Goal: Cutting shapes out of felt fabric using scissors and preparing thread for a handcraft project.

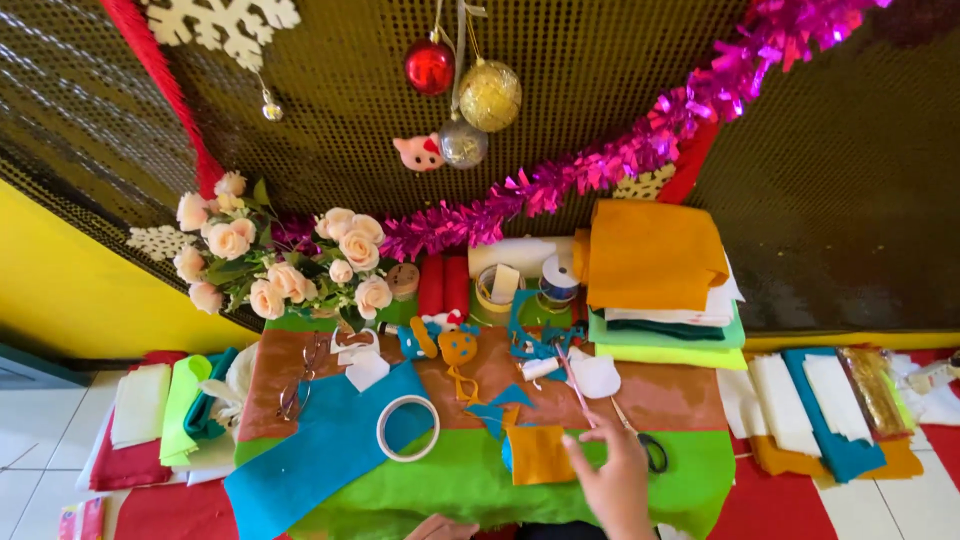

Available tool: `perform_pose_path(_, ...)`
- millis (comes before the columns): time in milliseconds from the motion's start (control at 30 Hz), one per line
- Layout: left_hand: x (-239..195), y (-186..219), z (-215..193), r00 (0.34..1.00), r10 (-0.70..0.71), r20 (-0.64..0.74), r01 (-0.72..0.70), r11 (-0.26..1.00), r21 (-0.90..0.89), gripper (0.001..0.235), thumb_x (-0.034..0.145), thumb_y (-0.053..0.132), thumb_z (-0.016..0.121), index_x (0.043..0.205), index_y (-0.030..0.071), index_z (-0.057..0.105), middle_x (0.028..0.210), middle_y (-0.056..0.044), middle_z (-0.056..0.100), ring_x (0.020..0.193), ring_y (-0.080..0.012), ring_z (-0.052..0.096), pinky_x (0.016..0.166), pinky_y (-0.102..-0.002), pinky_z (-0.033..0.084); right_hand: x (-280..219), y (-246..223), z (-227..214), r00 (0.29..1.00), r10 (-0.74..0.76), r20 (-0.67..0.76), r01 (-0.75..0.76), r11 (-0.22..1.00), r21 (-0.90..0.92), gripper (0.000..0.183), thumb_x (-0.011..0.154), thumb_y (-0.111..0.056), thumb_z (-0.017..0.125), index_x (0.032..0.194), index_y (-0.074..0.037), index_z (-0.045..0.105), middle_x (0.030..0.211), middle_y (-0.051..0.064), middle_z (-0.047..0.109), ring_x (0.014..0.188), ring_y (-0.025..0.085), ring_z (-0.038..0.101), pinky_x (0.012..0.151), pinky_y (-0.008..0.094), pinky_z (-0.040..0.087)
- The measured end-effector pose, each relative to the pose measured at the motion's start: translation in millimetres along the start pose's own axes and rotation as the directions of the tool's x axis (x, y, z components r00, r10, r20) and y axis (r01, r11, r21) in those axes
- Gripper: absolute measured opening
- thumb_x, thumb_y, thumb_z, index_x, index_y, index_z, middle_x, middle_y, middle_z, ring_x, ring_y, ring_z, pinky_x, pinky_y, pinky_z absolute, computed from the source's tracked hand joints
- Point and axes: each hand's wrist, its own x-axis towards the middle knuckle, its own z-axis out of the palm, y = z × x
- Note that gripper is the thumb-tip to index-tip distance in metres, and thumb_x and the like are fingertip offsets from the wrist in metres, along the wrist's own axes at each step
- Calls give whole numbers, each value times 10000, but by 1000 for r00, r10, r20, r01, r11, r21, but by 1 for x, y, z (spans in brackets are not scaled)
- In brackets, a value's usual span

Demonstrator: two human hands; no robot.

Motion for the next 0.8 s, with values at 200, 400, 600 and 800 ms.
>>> perform_pose_path(200,37,36,-40,906,-252,341,324,930,-173,300,879,337,818,1087,121,818,882,15,671,747,-81,678,626,-201,545,-22,-8,12,956,154,248,-186,976,112,704,738,-139,838,1392,-236,596,822,-32,688,764,130,668,752,274,543)
perform_pose_path(400,19,17,-23,794,-504,340,553,831,-57,315,796,412,859,1058,239,839,1020,68,733,867,-45,759,673,-183,645,-16,-18,13,902,343,260,-431,738,519,247,801,-42,815,1011,79,768,921,106,797,737,167,748,660,252,608)
perform_pose_path(600,9,7,-17,828,-481,286,532,836,-135,293,788,366,888,1016,185,854,956,40,740,766,-53,739,598,-173,661,-2,-21,7,728,434,531,-683,385,621,202,887,19,748,1033,159,746,872,213,702,746,255,662,677,349,570)
perform_pose_path(800,-4,-2,-8,894,-400,202,433,887,-161,233,772,293,894,952,147,870,869,8,765,674,-73,782,640,-190,669,-22,36,67,933,270,238,-304,945,118,338,754,-353,861,878,-76,713,1000,9,676,778,157,664,734,276,555)
